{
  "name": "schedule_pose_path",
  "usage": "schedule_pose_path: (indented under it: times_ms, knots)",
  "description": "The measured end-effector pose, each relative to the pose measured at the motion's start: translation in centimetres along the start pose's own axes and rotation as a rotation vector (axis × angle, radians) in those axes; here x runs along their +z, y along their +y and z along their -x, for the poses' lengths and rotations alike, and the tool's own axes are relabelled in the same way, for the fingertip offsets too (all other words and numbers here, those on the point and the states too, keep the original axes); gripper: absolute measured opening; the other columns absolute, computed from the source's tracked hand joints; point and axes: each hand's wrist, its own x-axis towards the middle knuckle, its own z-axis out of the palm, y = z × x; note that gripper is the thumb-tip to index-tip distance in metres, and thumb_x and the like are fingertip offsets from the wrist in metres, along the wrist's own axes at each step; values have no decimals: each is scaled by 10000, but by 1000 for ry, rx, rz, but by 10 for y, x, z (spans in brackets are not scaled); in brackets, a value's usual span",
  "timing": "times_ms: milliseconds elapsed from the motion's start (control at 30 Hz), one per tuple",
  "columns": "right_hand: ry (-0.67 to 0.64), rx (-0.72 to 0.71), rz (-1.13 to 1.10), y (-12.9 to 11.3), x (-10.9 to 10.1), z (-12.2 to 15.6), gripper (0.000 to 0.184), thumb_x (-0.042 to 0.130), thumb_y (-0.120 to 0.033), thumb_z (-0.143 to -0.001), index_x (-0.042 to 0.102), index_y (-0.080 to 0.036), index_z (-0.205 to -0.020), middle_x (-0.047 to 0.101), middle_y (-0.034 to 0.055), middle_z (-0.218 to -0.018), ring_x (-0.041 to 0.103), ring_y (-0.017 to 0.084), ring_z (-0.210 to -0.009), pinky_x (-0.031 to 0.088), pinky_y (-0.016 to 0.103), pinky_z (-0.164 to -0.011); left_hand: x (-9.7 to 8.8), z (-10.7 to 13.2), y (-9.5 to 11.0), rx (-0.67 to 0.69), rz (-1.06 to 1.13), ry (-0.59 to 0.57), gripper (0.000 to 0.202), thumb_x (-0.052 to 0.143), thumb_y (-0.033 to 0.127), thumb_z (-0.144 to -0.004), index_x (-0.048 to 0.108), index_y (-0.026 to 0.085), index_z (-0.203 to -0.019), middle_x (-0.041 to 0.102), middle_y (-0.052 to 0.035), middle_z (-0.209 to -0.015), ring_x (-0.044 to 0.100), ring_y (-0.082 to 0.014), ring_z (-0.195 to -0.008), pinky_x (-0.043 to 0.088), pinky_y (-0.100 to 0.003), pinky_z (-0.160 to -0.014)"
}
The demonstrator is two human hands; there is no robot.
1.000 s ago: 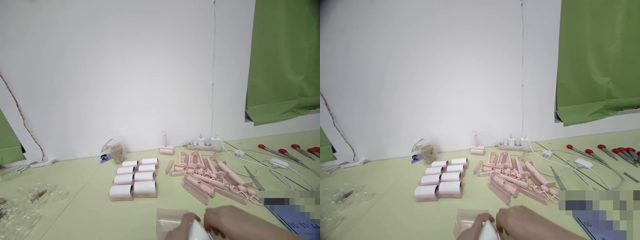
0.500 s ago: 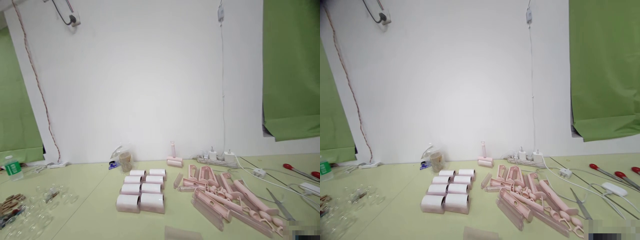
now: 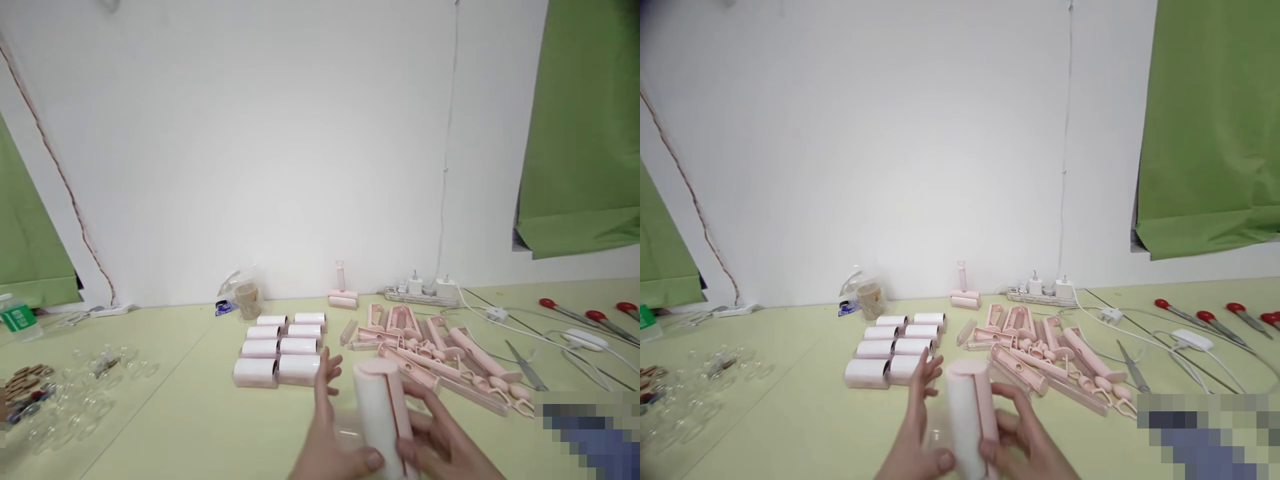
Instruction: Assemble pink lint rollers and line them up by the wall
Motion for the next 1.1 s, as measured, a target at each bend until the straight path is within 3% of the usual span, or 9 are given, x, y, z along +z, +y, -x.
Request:
schedule_pose_path:
  times_ms: [100, 167, 300, 433, 600, 767, 900, 1000, 1100]
  knots:
    - [83, -48, 276, -11, -23, -12, 497, 519, -512, -753, 444, -239, -1161, 609, 81, -1112, 522, 249, -1055, 452, 337, -836, -32, -4, -12, -107, -168, -205, 961, 745, 421, -497, 247, 233, -1296, 421, -84, -1213, 367, -266, -1137, 250, -384, -982]
    - [81, -62, 454, -16, -31, -18, 498, 504, -500, -767, 468, -247, -1195, 562, 66, -1188, 499, 254, -1080, 433, 336, -868, -40, -2, -22, -255, -169, -280, 916, 741, 311, -526, 247, 249, -1294, 437, -67, -1174, 401, -250, -1104, 296, -379, -952]
    - [-98, -179, 789, -25, -25, -22, 429, 424, -438, -837, 463, -272, -1231, 538, 63, -1214, 495, 256, -1065, 408, 361, -882, -18, 7, -45, -289, 92, -276, 877, 729, 247, -549, 236, 207, -1273, 471, -73, -1154, 427, -240, -1095, 307, -378, -950]
    - [-330, -319, 1065, -38, -17, -19, 351, 355, -337, -886, 478, -296, -1212, 619, 76, -970, 546, 232, -901, 433, 359, -769, 1, 11, -53, -259, 306, -241, 796, 726, 304, -575, 262, 210, -1215, 509, -80, -1128, 488, -236, -1011, 376, -380, -867]
    - [-343, -332, 1171, -39, -17, -18, 345, 363, -308, -888, 474, -294, -1214, 602, 74, -865, 542, 215, -813, 420, 313, -693, -2, 11, -50, -239, 241, -238, 639, 725, 305, -572, 389, 195, -1105, 527, -51, -1044, 494, -226, -968, 376, -345, -840]
    - [-368, -260, 1097, -22, -14, -14, 311, 393, -285, -878, 495, -322, -1169, 563, 63, -1043, 525, 202, -946, 424, 302, -770, -1, 12, -54, -272, 210, -190, 737, 739, 268, -530, 343, 201, -1149, 455, -57, -1049, 509, -214, -928, 383, -324, -824]
    - [-206, -244, 1214, -16, -27, -30, 274, 399, -357, -870, 549, -272, -1083, 531, 62, -1093, 502, 192, -1005, 416, 298, -821, -1, 10, -52, -264, 155, -213, 714, 695, 196, -554, 332, 203, -1170, 450, -56, -1047, 494, -211, -953, 357, -319, -856]
    - [12, -218, 1458, -9, -42, -53, 199, 467, -292, -817, 613, -161, -852, 576, 124, -967, 512, 274, -950, 402, 409, -797, -4, 10, -46, -283, 96, -214, 749, 683, 147, -536, 318, 199, -1188, 456, -53, -1046, 484, -208, -969, 341, -314, -877]
    - [44, -189, 1525, 5, -50, -63, 158, 582, -215, -682, 601, -122, -809, 590, 171, -934, 504, 343, -924, 375, 480, -780, -7, 12, -40, -282, 52, -242, 782, 678, 118, -524, 295, 210, -1199, 458, -55, -1076, 467, -204, -1008, 331, -308, -900]
